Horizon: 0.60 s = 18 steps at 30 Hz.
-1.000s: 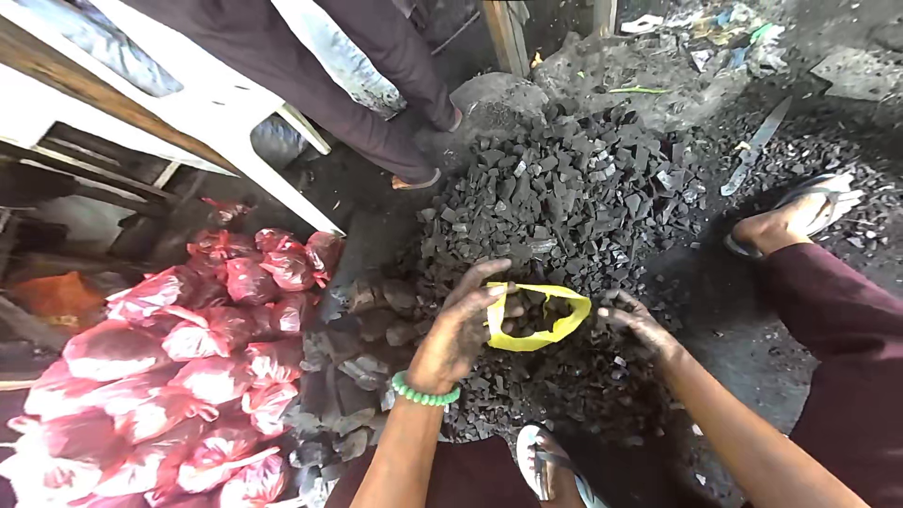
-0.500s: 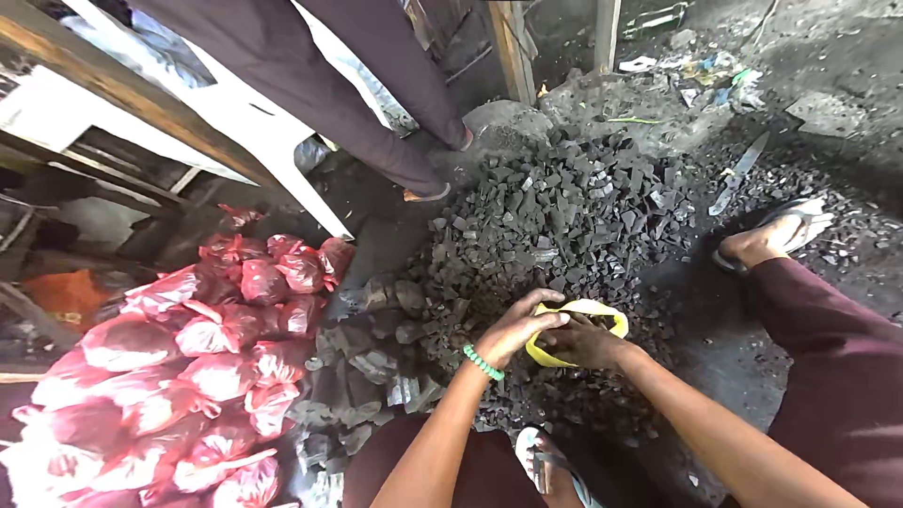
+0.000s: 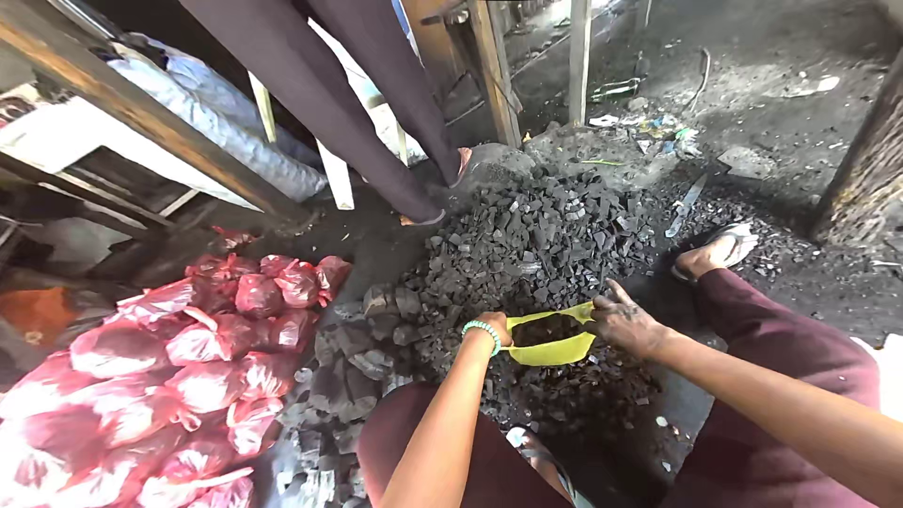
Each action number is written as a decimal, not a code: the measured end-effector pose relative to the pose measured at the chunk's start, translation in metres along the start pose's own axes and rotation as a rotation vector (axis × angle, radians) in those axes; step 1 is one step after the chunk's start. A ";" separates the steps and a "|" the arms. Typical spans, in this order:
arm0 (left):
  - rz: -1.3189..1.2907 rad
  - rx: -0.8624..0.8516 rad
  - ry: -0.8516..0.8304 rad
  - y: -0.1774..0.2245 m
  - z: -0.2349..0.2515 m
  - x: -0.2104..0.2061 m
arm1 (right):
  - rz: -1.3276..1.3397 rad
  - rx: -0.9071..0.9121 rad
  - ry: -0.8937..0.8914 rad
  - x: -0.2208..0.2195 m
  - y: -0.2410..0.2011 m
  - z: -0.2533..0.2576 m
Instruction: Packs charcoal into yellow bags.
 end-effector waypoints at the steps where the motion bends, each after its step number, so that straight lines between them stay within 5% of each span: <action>1: 0.015 0.024 -0.008 -0.001 -0.003 0.002 | -0.035 0.049 0.055 0.008 -0.001 0.001; 8: -0.024 0.155 0.010 -0.012 -0.014 0.016 | -0.142 0.294 0.392 0.056 -0.027 0.014; 13: -0.903 0.053 0.146 -0.004 -0.035 0.034 | 0.021 0.395 0.743 0.107 -0.077 0.013; 16: -1.569 -0.102 0.023 0.026 -0.056 0.039 | 0.183 0.281 0.801 0.143 -0.081 0.020; 18: -1.732 -0.269 -0.047 0.038 -0.067 0.042 | 0.239 0.152 0.810 0.167 -0.063 0.025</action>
Point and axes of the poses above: each hand's wrist, its own z-axis towards the middle knuckle, its own x-axis out of the back of the hand, y = z × x, the point moved 6 cm from there along z, towards the middle knuckle, and after that the axes turned 11 degrees about y, right-handed, at the moved point
